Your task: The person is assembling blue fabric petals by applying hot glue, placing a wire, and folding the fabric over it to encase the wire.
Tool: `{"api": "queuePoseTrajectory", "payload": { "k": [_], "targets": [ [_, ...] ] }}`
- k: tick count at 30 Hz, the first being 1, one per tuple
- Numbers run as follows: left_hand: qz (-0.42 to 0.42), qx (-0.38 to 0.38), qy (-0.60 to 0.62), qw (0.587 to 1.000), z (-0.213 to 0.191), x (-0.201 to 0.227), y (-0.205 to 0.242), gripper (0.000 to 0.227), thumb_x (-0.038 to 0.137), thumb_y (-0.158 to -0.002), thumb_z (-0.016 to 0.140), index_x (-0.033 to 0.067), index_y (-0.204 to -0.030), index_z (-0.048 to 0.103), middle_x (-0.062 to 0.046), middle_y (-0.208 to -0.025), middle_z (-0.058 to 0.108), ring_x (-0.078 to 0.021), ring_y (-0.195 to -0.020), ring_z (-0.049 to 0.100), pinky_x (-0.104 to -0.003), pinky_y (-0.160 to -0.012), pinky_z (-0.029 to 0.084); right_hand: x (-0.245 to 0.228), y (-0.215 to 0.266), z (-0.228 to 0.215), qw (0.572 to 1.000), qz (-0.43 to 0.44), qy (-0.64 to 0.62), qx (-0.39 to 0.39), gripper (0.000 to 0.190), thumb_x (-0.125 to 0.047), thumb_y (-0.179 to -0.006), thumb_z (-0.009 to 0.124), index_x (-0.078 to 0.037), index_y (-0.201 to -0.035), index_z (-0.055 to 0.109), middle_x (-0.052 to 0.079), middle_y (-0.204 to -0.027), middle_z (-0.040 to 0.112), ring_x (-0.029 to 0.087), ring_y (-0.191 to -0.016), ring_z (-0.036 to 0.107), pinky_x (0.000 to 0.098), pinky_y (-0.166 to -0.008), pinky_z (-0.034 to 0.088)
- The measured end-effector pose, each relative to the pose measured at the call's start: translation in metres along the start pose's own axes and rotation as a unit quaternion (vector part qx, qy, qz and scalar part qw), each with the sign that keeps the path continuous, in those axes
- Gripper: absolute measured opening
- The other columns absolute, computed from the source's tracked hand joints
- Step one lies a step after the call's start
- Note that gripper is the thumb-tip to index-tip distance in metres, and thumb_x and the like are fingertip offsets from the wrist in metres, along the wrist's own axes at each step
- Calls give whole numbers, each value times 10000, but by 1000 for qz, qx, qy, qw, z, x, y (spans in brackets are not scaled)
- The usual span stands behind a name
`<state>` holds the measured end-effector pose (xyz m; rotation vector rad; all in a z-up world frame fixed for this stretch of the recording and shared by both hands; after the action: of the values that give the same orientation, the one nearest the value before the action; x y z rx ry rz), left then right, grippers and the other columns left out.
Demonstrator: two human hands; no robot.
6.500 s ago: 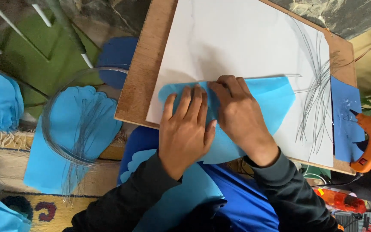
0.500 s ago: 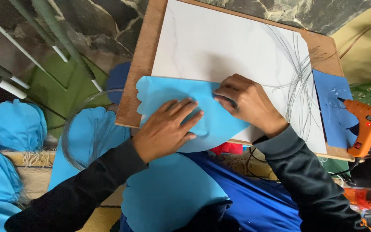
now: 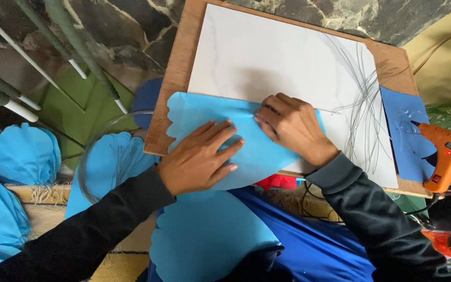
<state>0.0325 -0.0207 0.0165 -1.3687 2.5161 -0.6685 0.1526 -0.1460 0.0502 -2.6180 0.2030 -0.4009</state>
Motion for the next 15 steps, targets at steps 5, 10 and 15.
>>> {"api": "queuePoseTrajectory", "payload": {
  "k": [5, 10, 15],
  "targets": [
    [-28, 33, -14, 999, 13, -9, -16, 252, 242, -871, 445, 47, -966, 573, -101, -912, 492, -278, -912, 539, -394, -745, 456, 8, -8, 11, 990, 120, -20, -66, 93, -183, -818, 562, -104, -772, 576, 29, -693, 526, 213, -657, 547, 328, -492, 454],
    [-72, 55, -49, 995, 28, -22, -23, 256, 171, -777, 565, 19, -983, 561, -88, -888, 460, -253, -832, 486, -341, -646, 447, 22, -13, 17, 969, 208, -75, -108, 81, -136, -858, 541, -64, -856, 577, 64, -679, 548, 267, -672, 598, 358, -493, 477],
    [-96, 55, -81, 991, 20, -25, -15, 376, 270, -818, 503, 2, -1072, 571, -138, -1064, 457, -294, -1055, 418, -403, -854, 376, 33, -13, 23, 952, 253, -148, -87, 95, -130, -860, 577, -36, -869, 581, 121, -725, 592, 332, -750, 607, 426, -570, 494]
  ]
}}
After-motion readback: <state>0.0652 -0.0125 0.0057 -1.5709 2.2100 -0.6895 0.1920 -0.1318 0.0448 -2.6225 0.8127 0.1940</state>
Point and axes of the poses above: each hand's wrist, its own y-axis away from the middle knuckle, its own z-axis out of the palm, x = y × z, the point moved 4 cm from there along -y, towards the middle knuckle
